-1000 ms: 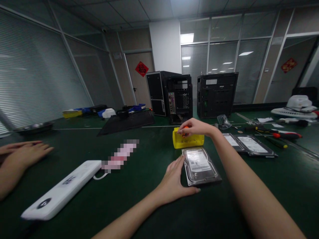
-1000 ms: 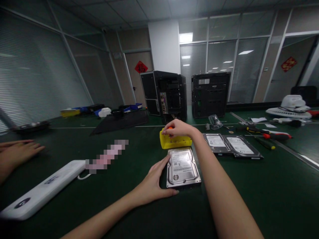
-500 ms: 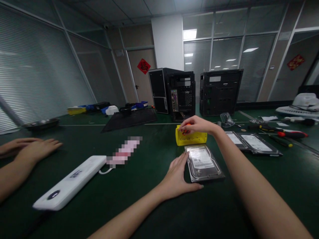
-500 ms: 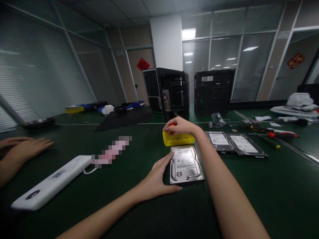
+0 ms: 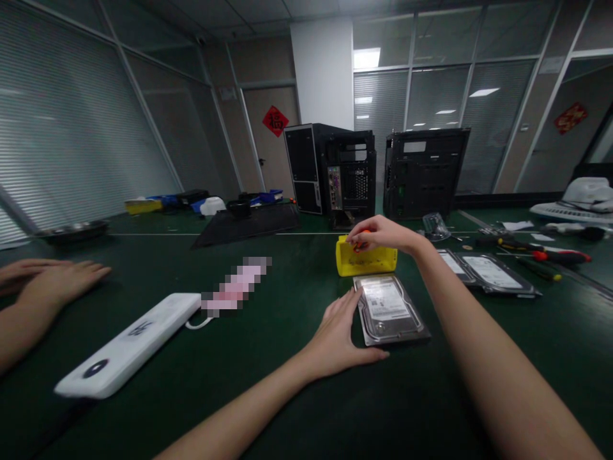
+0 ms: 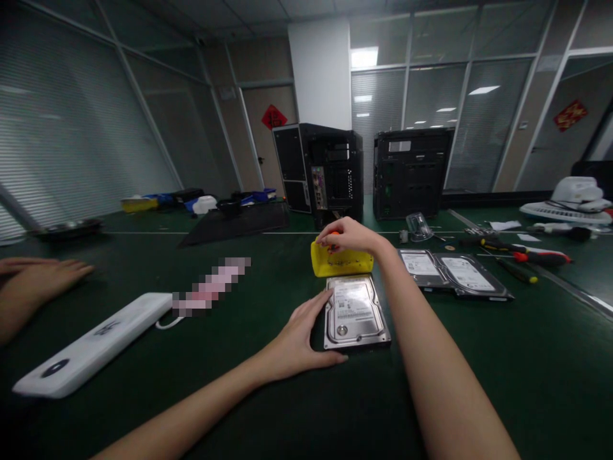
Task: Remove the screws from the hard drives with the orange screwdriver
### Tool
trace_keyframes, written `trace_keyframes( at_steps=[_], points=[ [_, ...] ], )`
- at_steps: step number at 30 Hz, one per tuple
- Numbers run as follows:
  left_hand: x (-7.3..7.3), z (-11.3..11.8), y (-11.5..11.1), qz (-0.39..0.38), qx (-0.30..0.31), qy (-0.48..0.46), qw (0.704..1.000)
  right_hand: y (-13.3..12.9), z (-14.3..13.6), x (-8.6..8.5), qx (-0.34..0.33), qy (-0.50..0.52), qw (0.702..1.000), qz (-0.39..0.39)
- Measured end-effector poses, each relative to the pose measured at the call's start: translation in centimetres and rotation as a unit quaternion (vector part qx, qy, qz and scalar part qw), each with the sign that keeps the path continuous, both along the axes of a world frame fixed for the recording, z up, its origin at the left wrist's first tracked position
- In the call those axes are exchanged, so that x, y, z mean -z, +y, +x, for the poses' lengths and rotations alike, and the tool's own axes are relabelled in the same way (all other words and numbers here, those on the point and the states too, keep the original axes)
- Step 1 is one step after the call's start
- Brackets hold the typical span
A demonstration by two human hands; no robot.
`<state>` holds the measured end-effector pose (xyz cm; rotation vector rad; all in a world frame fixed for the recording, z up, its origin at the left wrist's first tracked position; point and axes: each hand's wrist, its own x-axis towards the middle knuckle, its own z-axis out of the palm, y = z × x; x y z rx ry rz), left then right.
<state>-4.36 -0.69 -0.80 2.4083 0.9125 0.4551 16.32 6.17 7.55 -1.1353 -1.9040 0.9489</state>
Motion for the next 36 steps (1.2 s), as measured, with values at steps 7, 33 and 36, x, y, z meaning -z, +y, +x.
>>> trace_keyframes(
  at_steps=[7,33,36],
  points=[
    [-0.7,0.0,-0.4,-0.028,-0.021,-0.005,0.999,-2.2,1.3,-2.2,0.008,0.044,0.999,0.003],
    [-0.2,0.3,1.4,-0.055,-0.128,-0.259,0.956,-4.6,1.1,-5.2,-0.011,0.118,0.993,-0.002],
    [-0.2,0.3,1.4,-0.067,-0.133,-0.256,0.955,-4.6,1.0,-5.1,-0.015,0.115,0.993,-0.008]
  ],
)
